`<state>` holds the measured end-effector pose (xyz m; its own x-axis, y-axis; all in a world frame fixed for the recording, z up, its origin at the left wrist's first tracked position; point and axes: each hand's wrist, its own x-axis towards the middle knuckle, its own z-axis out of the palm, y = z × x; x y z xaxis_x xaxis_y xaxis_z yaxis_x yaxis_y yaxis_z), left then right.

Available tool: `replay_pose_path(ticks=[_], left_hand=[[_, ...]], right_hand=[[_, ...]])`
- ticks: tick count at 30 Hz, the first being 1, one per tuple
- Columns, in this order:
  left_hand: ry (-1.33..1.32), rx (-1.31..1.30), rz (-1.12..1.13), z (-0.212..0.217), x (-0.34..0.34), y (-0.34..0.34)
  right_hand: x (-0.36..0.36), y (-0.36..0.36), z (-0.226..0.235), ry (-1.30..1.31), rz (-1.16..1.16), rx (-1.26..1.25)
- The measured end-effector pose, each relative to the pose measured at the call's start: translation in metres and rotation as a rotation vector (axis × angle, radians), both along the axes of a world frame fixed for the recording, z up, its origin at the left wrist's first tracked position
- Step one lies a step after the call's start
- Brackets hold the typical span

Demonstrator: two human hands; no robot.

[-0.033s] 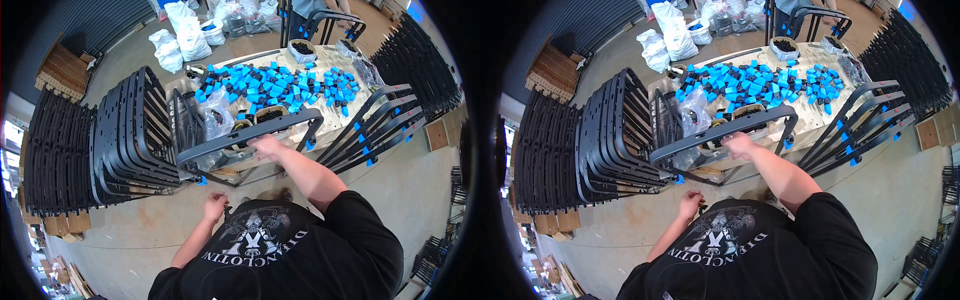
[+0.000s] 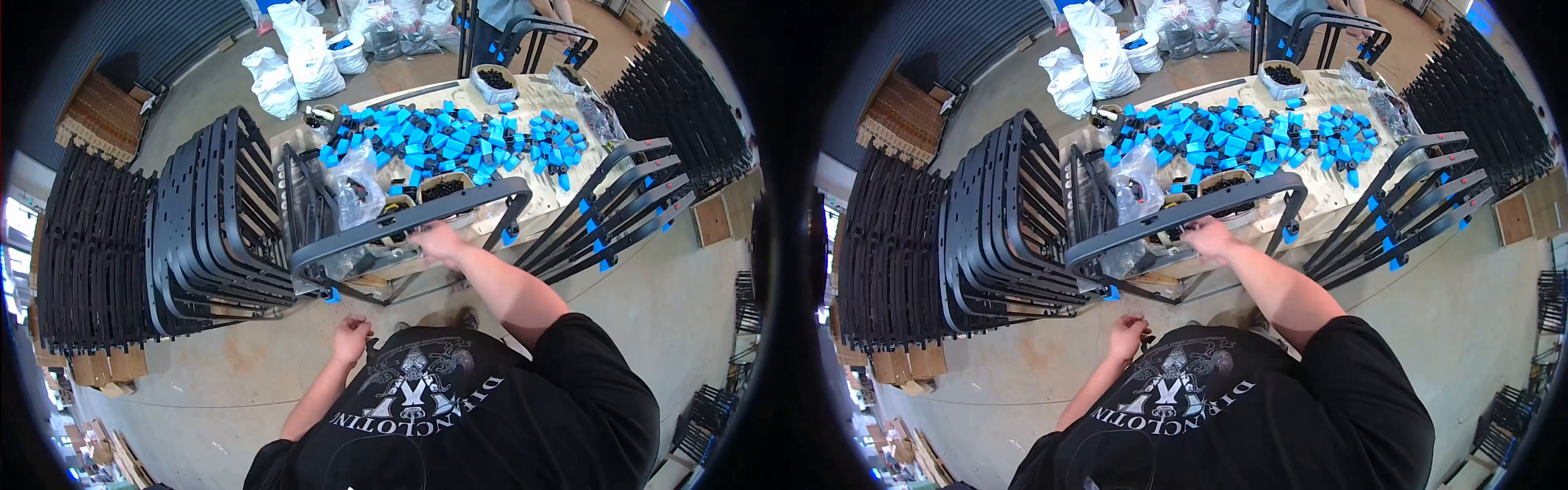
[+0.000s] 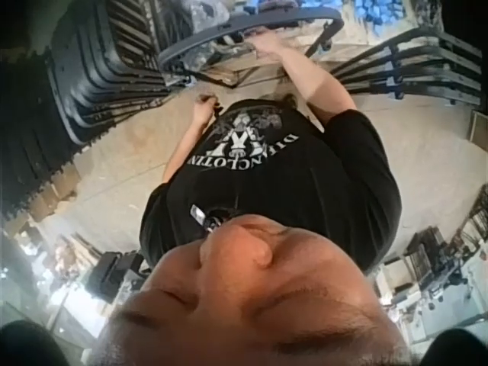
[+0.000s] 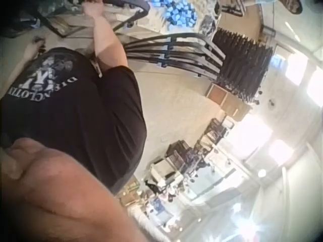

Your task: Assembling metal frame components by attaching blue plastic caps and tightening screws.

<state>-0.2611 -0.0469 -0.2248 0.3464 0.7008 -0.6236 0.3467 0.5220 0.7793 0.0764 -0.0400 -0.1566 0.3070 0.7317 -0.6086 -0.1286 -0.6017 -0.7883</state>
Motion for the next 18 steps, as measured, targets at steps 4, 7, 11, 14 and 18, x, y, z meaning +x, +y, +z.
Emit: replay_pose_path(ticks=[4,7,11,14,18], left_hand=[[0.104,0.275,0.066,-0.016,-0.038,0.015],[0.227,0.607,0.096,-0.004,-0.028,0.037],[0.242,0.695,0.05,-0.008,-0.006,0.062],[0.419,0.707,0.07,-0.018,0.007,0.078],[0.407,0.571,0.228,-0.042,0.013,0.09]], right_hand=[[-0.022,-0.062,-0.023,-0.456,-0.099,0.208],[-0.009,-0.124,-0.049,-0.573,-0.294,0.291],[0.049,-0.163,-0.067,-0.936,-0.526,-0.234],[0.086,-0.155,-0.063,-0.892,-0.409,-0.119],[0.111,-0.127,-0.058,-0.675,-0.406,-0.087]])
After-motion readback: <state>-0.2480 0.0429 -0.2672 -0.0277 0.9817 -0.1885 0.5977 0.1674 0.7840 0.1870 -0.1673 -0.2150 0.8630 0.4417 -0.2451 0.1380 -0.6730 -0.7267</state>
